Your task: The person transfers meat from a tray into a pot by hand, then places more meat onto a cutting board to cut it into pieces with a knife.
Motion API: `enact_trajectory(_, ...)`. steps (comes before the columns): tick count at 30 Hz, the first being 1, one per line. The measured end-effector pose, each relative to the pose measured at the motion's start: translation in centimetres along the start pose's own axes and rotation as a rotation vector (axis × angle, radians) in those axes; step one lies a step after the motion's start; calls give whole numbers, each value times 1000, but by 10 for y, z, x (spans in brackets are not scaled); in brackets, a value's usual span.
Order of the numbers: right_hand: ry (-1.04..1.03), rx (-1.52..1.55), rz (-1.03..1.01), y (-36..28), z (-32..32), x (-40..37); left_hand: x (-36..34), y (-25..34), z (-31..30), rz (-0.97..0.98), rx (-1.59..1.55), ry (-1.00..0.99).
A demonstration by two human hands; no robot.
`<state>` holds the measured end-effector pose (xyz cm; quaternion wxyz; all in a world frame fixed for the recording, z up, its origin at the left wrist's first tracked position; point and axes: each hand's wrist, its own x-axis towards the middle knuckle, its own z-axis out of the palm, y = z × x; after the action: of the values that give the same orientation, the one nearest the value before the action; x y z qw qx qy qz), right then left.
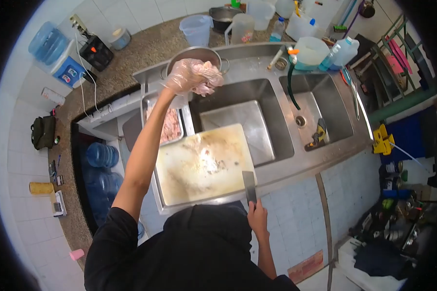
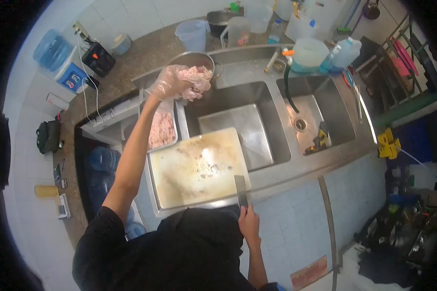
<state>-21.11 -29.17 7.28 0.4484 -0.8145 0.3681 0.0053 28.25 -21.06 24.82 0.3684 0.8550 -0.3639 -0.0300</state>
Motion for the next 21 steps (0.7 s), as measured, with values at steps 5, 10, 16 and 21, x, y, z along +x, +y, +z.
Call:
enact_trajectory(5, 34, -15, -7, 2, -7, -16, -76, 15, 92, -4, -69, -197)
enact_trajectory(10, 31, -32, 17, 11, -10, -34, -147, -67, 201, 65, 215, -409)
enact_trajectory(16, 29, -58, 17, 13, -11, -44, -211, -50, 174, -172, 10, -273)
enact_trajectory(21, 24, -63, -63, 5, -10, -34, -221, -39, 161, -187, 227, -56)
